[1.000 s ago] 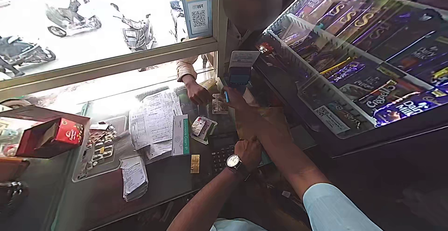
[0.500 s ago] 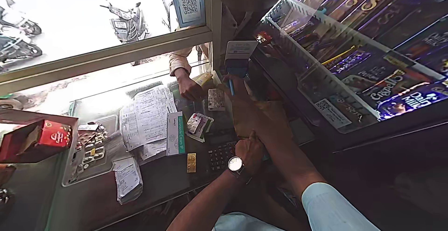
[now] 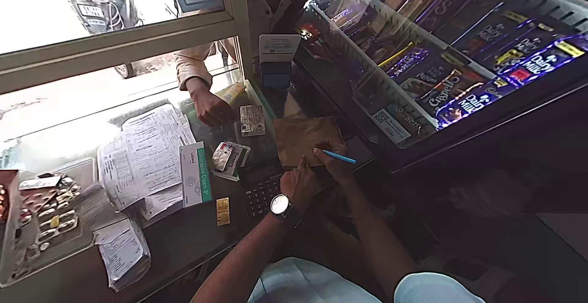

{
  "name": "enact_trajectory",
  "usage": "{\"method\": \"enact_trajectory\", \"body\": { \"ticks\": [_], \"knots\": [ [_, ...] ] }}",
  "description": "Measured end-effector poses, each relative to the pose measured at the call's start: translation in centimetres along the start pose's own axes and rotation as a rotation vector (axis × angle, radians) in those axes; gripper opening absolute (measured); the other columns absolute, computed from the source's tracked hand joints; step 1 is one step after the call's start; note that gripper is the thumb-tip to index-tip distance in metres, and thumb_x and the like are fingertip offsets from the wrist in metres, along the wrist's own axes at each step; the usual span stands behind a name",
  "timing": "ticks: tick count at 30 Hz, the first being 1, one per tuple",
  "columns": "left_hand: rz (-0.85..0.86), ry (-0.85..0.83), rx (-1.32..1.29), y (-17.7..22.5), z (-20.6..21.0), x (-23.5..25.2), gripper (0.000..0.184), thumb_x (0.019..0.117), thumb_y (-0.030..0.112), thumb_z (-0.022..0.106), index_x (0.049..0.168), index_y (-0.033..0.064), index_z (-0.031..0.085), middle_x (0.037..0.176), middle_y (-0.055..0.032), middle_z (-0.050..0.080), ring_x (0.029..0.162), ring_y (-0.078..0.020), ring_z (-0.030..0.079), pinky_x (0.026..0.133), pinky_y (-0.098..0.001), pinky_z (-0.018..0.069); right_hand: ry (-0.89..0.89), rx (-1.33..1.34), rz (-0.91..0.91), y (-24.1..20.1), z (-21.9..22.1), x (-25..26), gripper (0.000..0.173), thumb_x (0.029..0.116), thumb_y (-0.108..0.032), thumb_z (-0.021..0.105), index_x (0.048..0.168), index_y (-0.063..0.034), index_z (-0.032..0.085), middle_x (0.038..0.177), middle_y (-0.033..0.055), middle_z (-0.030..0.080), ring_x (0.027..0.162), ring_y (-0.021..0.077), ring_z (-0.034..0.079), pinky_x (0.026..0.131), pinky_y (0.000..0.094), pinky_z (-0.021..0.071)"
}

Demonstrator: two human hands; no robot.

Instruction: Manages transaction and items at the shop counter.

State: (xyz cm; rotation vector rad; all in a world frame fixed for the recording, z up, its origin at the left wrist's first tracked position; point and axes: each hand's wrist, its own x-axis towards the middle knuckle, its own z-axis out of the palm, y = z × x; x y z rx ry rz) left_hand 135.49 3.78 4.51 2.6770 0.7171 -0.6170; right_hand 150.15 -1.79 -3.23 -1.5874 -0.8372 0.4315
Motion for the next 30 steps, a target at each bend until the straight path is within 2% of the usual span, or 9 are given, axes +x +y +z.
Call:
{"method": "enact_trajectory", "body": {
  "ticks": [2, 4, 7, 11, 27, 30],
  "knots": [
    [-0.013, -0.003, 0.008, 0.0, 0.0, 0.02, 0.052, 0.1044, 0.008, 0.039, 0.156, 0.0038, 0.038, 0.17, -0.0095, 0.024, 0.096, -0.0319, 0.071, 0.075, -0.0466, 0.0573, -0.014, -0.097, -0.043, 0.1, 0.07, 0.11, 0.009, 0.0859, -0.011, 0.072, 0.091, -0.0045, 0.075, 0.08, 0.0001, 0.074, 0.067, 0.0037, 0.067, 0.064, 0.0221, 0.0576],
    [-0.023, -0.005, 0.007, -0.04, -0.14, -0.07, 0.053, 0.1051, 0.008, 0.036, 0.158, 0.0046, 0.036, 0.17, -0.0091, 0.024, 0.095, -0.0312, 0.071, 0.076, -0.0462, 0.0571, -0.034, -0.203, -0.112, 0.39, 0.09, 0.24, 0.01, 0.0848, -0.014, 0.071, 0.087, -0.0063, 0.077, 0.079, -0.0014, 0.074, 0.068, -0.0011, 0.065, 0.065, 0.0177, 0.055],
    [-0.019, -0.009, 0.014, -0.03, -0.13, -0.11, 0.053, 0.105, 0.007, 0.036, 0.158, 0.0041, 0.036, 0.17, -0.0092, 0.024, 0.096, -0.0311, 0.071, 0.075, -0.0458, 0.0573, -0.047, -0.257, -0.156, 0.67, 0.08, 0.01, 0.011, 0.0841, -0.015, 0.071, 0.084, -0.0067, 0.077, 0.078, -0.0017, 0.074, 0.07, -0.0031, 0.065, 0.067, 0.016, 0.0541],
    [-0.026, -0.021, 0.012, 0.2, -0.36, -0.05, 0.052, 0.1044, 0.006, 0.037, 0.156, 0.0035, 0.037, 0.169, -0.0099, 0.024, 0.096, -0.0316, 0.071, 0.075, -0.0465, 0.0574, -0.067, -0.314, -0.163, 0.41, 0.19, 0.06, 0.013, 0.084, -0.016, 0.071, 0.083, -0.0059, 0.078, 0.077, 0.0006, 0.073, 0.07, -0.0008, 0.065, 0.068, 0.0176, 0.0535],
    [-0.021, -0.026, 0.017, 0.12, -0.21, 0.03, 0.052, 0.1041, 0.005, 0.036, 0.155, 0.0014, 0.038, 0.17, -0.0112, 0.023, 0.094, -0.0311, 0.072, 0.073, -0.0455, 0.0577, -0.007, -0.346, -0.14, 0.1, 0.29, 0.02, 0.013, 0.0842, -0.016, 0.07, 0.082, -0.0062, 0.078, 0.073, 0.0002, 0.073, 0.066, -0.0021, 0.063, 0.064, 0.0175, 0.0515],
    [-0.025, -0.014, 0.016, 0.15, -0.2, -0.08, 0.052, 0.1052, 0.006, 0.034, 0.157, 0.0025, 0.036, 0.17, -0.0109, 0.023, 0.093, -0.0298, 0.072, 0.073, -0.044, 0.057, 0.011, -0.37, -0.159, 0.12, 0.5, 0.07, 0.012, 0.083, -0.014, 0.069, 0.081, -0.0063, 0.078, 0.075, 0.0009, 0.073, 0.068, -0.002, 0.064, 0.066, 0.0171, 0.0518]
  ]
}}
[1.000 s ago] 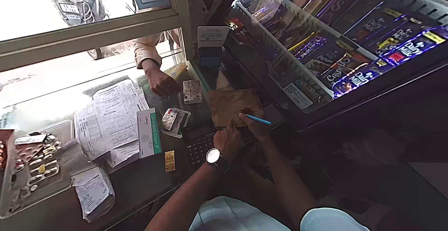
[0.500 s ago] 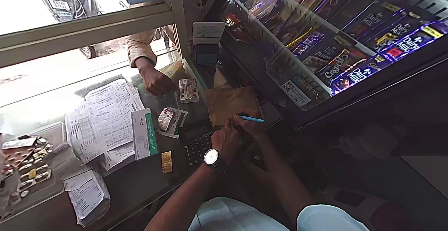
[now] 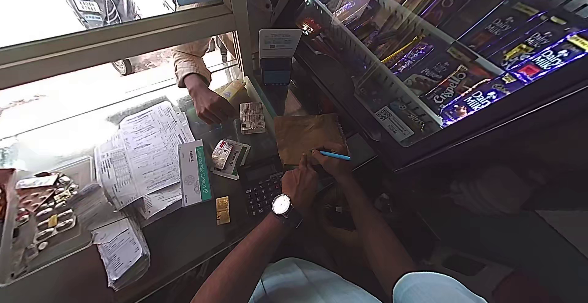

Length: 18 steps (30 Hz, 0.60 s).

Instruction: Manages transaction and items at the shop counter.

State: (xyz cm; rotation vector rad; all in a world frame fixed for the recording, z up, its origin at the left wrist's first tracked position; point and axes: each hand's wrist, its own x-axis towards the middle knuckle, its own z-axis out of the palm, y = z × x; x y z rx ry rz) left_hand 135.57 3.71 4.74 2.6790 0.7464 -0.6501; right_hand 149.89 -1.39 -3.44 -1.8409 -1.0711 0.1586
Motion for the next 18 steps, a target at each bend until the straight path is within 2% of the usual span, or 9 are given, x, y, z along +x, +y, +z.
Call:
{"method": "enact_trajectory", "body": {
  "ticks": [3, 7, 9, 10, 12, 13, 14, 16, 18],
  "knots": [
    [0.004, -0.003, -0.012, 0.0, 0.0, -0.2, 0.051, 0.1053, 0.007, 0.034, 0.156, 0.0021, 0.037, 0.17, -0.0116, 0.023, 0.093, -0.0302, 0.072, 0.073, -0.0442, 0.0575, 0.003, 0.069, 0.04, 0.3, -0.2, 0.1, 0.01, 0.0815, -0.011, 0.067, 0.079, -0.0052, 0.075, 0.073, -0.0012, 0.07, 0.066, -0.0028, 0.061, 0.063, 0.017, 0.049],
    [0.032, 0.018, -0.095, -0.2, -0.5, -0.6, 0.049, 0.1066, 0.007, 0.033, 0.154, 0.0001, 0.04, 0.169, -0.0141, 0.025, 0.097, -0.0332, 0.071, 0.075, -0.0468, 0.0576, 0.067, 0.455, 0.103, 0.7, -1.1, 0.1, 0.009, 0.0872, -0.005, 0.062, 0.086, -0.0086, 0.069, 0.073, -0.0084, 0.068, 0.057, -0.0003, 0.058, 0.052, 0.0183, 0.0493],
    [0.047, 0.029, -0.18, -0.5, -0.3, -1.0, 0.046, 0.1062, 0.006, 0.035, 0.15, -0.0021, 0.045, 0.168, -0.0163, 0.027, 0.099, -0.0351, 0.071, 0.075, -0.0483, 0.058, 0.143, 0.486, 0.096, 0.2, -0.7, -0.4, 0.007, 0.0901, -0.006, 0.061, 0.091, -0.0089, 0.068, 0.076, -0.0101, 0.069, 0.058, -0.0006, 0.06, 0.052, 0.0182, 0.0515],
    [0.05, 0.034, -0.212, -0.7, -0.1, -1.0, 0.044, 0.1059, 0.006, 0.036, 0.148, -0.0029, 0.048, 0.167, -0.0167, 0.027, 0.1, -0.0355, 0.071, 0.075, -0.0487, 0.0583, 0.175, 0.448, 0.054, -0.5, -0.4, -0.7, 0.006, 0.091, -0.006, 0.062, 0.093, -0.0062, 0.067, 0.079, -0.009, 0.069, 0.062, -0.0011, 0.062, 0.055, 0.0176, 0.0533],
    [0.042, 0.071, -0.26, -0.9, 0.2, -0.6, 0.041, 0.1052, 0.003, 0.037, 0.142, -0.0039, 0.054, 0.165, -0.0178, 0.032, 0.1, -0.0357, 0.071, 0.074, -0.0485, 0.0586, 0.206, 0.283, -0.139, -2.5, 0.2, -1.3, 0.014, 0.0923, -0.009, 0.065, 0.098, 0.0032, 0.069, 0.09, -0.0001, 0.07, 0.078, -0.0011, 0.065, 0.071, 0.0157, 0.0547],
    [0.035, 0.076, -0.284, -0.9, 0.3, -0.5, 0.04, 0.1059, 0.004, 0.036, 0.14, -0.0039, 0.056, 0.164, -0.0178, 0.034, 0.101, -0.036, 0.07, 0.075, -0.0487, 0.0582, 0.22, 0.165, -0.278, -3.6, 0.2, -1.7, 0.019, 0.094, -0.01, 0.065, 0.098, 0.0078, 0.07, 0.094, 0.0096, 0.071, 0.087, 0.0042, 0.066, 0.079, 0.0179, 0.0543],
    [0.038, 0.068, -0.303, -0.9, 0.3, -0.5, 0.04, 0.1067, 0.005, 0.036, 0.139, -0.0042, 0.056, 0.163, -0.0184, 0.036, 0.103, -0.0366, 0.07, 0.077, -0.0493, 0.0578, 0.259, 0.049, -0.425, -4.4, 0.3, -2.1, 0.021, 0.096, -0.011, 0.066, 0.099, 0.0088, 0.07, 0.094, 0.0183, 0.071, 0.091, 0.014, 0.067, 0.083, 0.0236, 0.0539],
    [0.067, 0.05, -0.297, -0.9, 0.2, -0.4, 0.039, 0.1074, 0.007, 0.035, 0.137, -0.0052, 0.057, 0.161, -0.0199, 0.038, 0.105, -0.0377, 0.069, 0.076, -0.0502, 0.0582, 0.395, -0.137, -0.612, -5.0, -0.2, -2.0, 0.018, 0.0982, -0.012, 0.065, 0.103, 0.0037, 0.07, 0.095, 0.0217, 0.07, 0.094, 0.0271, 0.068, 0.084, 0.0337, 0.0532],
    [0.083, 0.039, -0.261, -1.1, 0.0, -0.4, 0.039, 0.108, 0.008, 0.034, 0.137, -0.0052, 0.057, 0.162, -0.02, 0.037, 0.107, -0.0376, 0.069, 0.077, -0.05, 0.0582, 0.52, -0.141, -0.606, -5.5, -0.6, -1.4, 0.016, 0.0974, -0.01, 0.066, 0.101, 0.0051, 0.071, 0.094, 0.0221, 0.07, 0.094, 0.0265, 0.067, 0.084, 0.0314, 0.0539]
  ]
}}
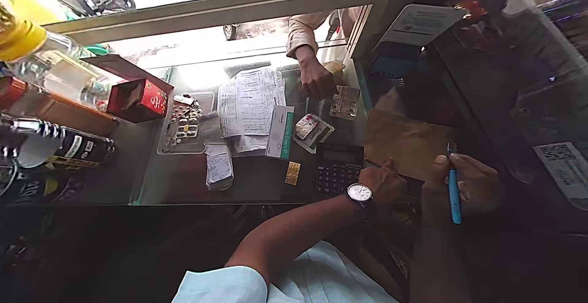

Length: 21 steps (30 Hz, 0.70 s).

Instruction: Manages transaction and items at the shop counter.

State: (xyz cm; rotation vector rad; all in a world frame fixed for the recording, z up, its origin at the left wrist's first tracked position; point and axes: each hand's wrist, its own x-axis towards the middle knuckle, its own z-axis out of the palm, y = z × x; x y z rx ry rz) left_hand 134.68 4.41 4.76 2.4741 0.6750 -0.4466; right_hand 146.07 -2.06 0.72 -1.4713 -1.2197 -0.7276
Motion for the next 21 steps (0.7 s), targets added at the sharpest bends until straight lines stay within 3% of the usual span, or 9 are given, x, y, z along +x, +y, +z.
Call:
{"method": "enact_trajectory", "body": {
  "ticks": [4, 7, 9, 11, 13, 16, 21],
  "knots": [
    [-0.002, 0.005, 0.04, -0.1, 0.1, 0.0, 0.039, 0.1064, 0.006, 0.035, 0.138, -0.0051, 0.056, 0.164, -0.0183, 0.033, 0.105, -0.0362, 0.069, 0.074, -0.0487, 0.0584, -0.003, 0.055, 0.063, 0.7, -0.5, 0.2, 0.016, 0.096, -0.007, 0.067, 0.099, 0.0085, 0.07, 0.095, 0.0223, 0.068, 0.095, 0.018, 0.067, 0.082, 0.0211, 0.053],
    [-0.005, 0.013, 0.055, -0.1, 0.2, 0.1, 0.041, 0.1058, 0.005, 0.035, 0.14, -0.0053, 0.054, 0.165, -0.0177, 0.032, 0.101, -0.0355, 0.07, 0.073, -0.0481, 0.0583, -0.093, 0.086, 0.147, 1.9, -1.0, -1.1, 0.021, 0.0961, -0.011, 0.066, 0.099, 0.0086, 0.072, 0.096, 0.0221, 0.07, 0.093, 0.0175, 0.068, 0.081, 0.0221, 0.0552],
    [0.0, 0.012, 0.076, 0.2, 0.2, 0.3, 0.042, 0.1059, 0.005, 0.034, 0.141, -0.0045, 0.054, 0.166, -0.0169, 0.03, 0.1, -0.0354, 0.071, 0.072, -0.048, 0.0583, -0.14, 0.153, 0.355, 3.2, -1.2, -2.5, 0.022, 0.0961, -0.012, 0.066, 0.102, 0.0088, 0.071, 0.098, 0.0157, 0.07, 0.089, 0.0098, 0.067, 0.079, 0.0205, 0.0558],
    [-0.01, -0.003, 0.11, 0.3, 0.1, 0.2, 0.044, 0.1064, 0.005, 0.032, 0.145, -0.0039, 0.05, 0.167, -0.0167, 0.028, 0.1, -0.035, 0.07, 0.073, -0.0474, 0.0577, -0.126, 0.243, 0.632, 4.3, -0.9, -3.5, 0.019, 0.0941, -0.01, 0.065, 0.103, 0.0051, 0.071, 0.09, 0.004, 0.07, 0.076, 0.0026, 0.066, 0.069, 0.0192, 0.0571],
    [-0.024, 0.0, 0.124, 0.3, 0.0, 0.1, 0.045, 0.1067, 0.005, 0.03, 0.148, -0.0034, 0.046, 0.167, -0.0166, 0.029, 0.1, -0.035, 0.07, 0.075, -0.0474, 0.0566, -0.079, 0.351, 0.771, 5.0, -0.6, -3.4, 0.013, 0.0948, -0.007, 0.063, 0.103, 0.0015, 0.069, 0.082, -0.0012, 0.07, 0.069, 0.0051, 0.067, 0.065, 0.0226, 0.0587],
    [-0.02, 0.024, 0.157, 0.3, 0.0, 0.1, 0.046, 0.1065, 0.005, 0.03, 0.148, -0.0035, 0.046, 0.165, -0.0174, 0.032, 0.097, -0.0347, 0.07, 0.074, -0.0474, 0.0562, -0.109, 0.381, 0.854, 5.2, -0.5, -3.1, 0.014, 0.097, -0.008, 0.061, 0.105, 0.0005, 0.068, 0.082, -0.0018, 0.07, 0.07, 0.0061, 0.067, 0.067, 0.0226, 0.0586],
    [-0.024, 0.037, 0.217, 1.3, 0.3, -1.0, 0.047, 0.1054, 0.004, 0.031, 0.15, -0.0038, 0.042, 0.165, -0.0165, 0.031, 0.09, -0.0312, 0.07, 0.069, -0.044, 0.0554, -0.172, 0.322, 0.835, 5.7, -0.4, -3.3, 0.014, 0.0956, -0.011, 0.065, 0.103, -0.0008, 0.071, 0.083, -0.0006, 0.07, 0.073, 0.0044, 0.066, 0.068, 0.0211, 0.0568]
  ]
}}
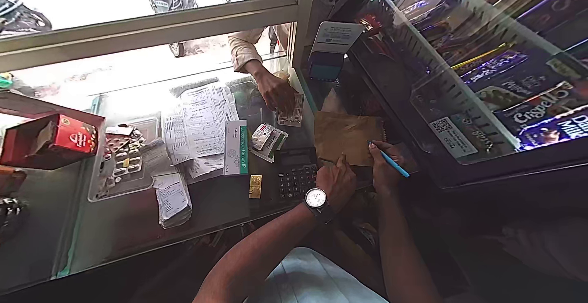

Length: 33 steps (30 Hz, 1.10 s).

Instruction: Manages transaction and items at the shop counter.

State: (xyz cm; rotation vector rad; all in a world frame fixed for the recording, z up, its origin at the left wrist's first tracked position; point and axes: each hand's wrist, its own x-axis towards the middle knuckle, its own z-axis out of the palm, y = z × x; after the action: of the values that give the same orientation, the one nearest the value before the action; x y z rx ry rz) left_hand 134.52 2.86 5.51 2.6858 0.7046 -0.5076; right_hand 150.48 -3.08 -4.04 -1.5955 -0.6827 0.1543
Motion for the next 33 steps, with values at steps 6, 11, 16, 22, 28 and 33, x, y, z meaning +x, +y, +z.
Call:
{"method": "enact_trajectory", "body": {
  "ticks": [6, 11, 16, 22, 28, 33],
  "knots": [
    [-0.046, -0.092, -0.055, 0.1, -0.2, -0.7, 0.043, 0.1047, 0.004, 0.036, 0.144, -0.0046, 0.051, 0.16, -0.0214, 0.038, 0.096, -0.0379, 0.07, 0.073, -0.0505, 0.0565, -0.005, -0.048, -0.022, 0.1, 0.3, -0.3, 0.017, 0.0958, -0.014, 0.066, 0.106, -0.002, 0.072, 0.088, 0.0013, 0.072, 0.076, 0.005, 0.066, 0.072, 0.0238, 0.0571],
    [-0.017, -0.124, 0.03, 0.0, 0.0, -0.2, 0.044, 0.1036, 0.007, 0.039, 0.146, -0.0003, 0.05, 0.167, -0.0133, 0.029, 0.098, -0.036, 0.071, 0.075, -0.0498, 0.0573, -0.137, -0.05, -0.065, -1.1, -0.6, -1.5, 0.017, 0.0876, -0.009, 0.068, 0.101, 0.0009, 0.072, 0.089, 0.0045, 0.073, 0.077, 0.006, 0.068, 0.073, 0.0244, 0.0583],
    [-0.054, -0.15, 0.059, 0.8, -0.1, -0.3, 0.045, 0.1045, 0.005, 0.035, 0.146, -0.003, 0.048, 0.168, -0.0147, 0.027, 0.097, -0.0347, 0.071, 0.074, -0.0471, 0.0572, -0.245, -0.19, -0.119, -1.0, 0.2, -1.6, 0.011, 0.085, -0.015, 0.071, 0.086, -0.0058, 0.077, 0.078, -0.0005, 0.074, 0.069, -0.0015, 0.067, 0.066, 0.0172, 0.0554],
    [-0.061, -0.131, 0.052, 0.9, 0.1, -0.4, 0.041, 0.1047, 0.005, 0.034, 0.138, -0.0041, 0.055, 0.166, -0.0176, 0.029, 0.094, -0.0339, 0.071, 0.071, -0.0456, 0.0567, -0.278, -0.241, -0.124, -1.1, 0.8, -1.4, 0.011, 0.0856, -0.016, 0.072, 0.087, -0.007, 0.078, 0.079, -0.0001, 0.074, 0.071, -0.0017, 0.067, 0.068, 0.0168, 0.0549],
    [-0.054, -0.116, 0.038, 0.9, 0.1, -0.3, 0.041, 0.1049, 0.004, 0.033, 0.14, -0.0049, 0.054, 0.165, -0.0188, 0.031, 0.094, -0.0345, 0.071, 0.072, -0.0458, 0.0569, -0.292, -0.267, -0.157, -0.8, 0.7, -1.6, 0.013, 0.0861, -0.018, 0.071, 0.087, -0.007, 0.078, 0.078, 0.0003, 0.074, 0.07, -0.0006, 0.066, 0.067, 0.0181, 0.0543],
    [-0.045, -0.095, 0.002, 0.7, 0.2, -0.4, 0.041, 0.1049, 0.003, 0.032, 0.139, -0.0072, 0.053, 0.16, -0.0231, 0.037, 0.093, -0.036, 0.071, 0.071, -0.0461, 0.0571, -0.293, -0.277, -0.173, -0.4, 0.8, -1.7, 0.014, 0.086, -0.019, 0.07, 0.087, -0.0071, 0.078, 0.079, 0.0007, 0.074, 0.073, 0.0002, 0.066, 0.069, 0.0186, 0.0541]
  ]
}}
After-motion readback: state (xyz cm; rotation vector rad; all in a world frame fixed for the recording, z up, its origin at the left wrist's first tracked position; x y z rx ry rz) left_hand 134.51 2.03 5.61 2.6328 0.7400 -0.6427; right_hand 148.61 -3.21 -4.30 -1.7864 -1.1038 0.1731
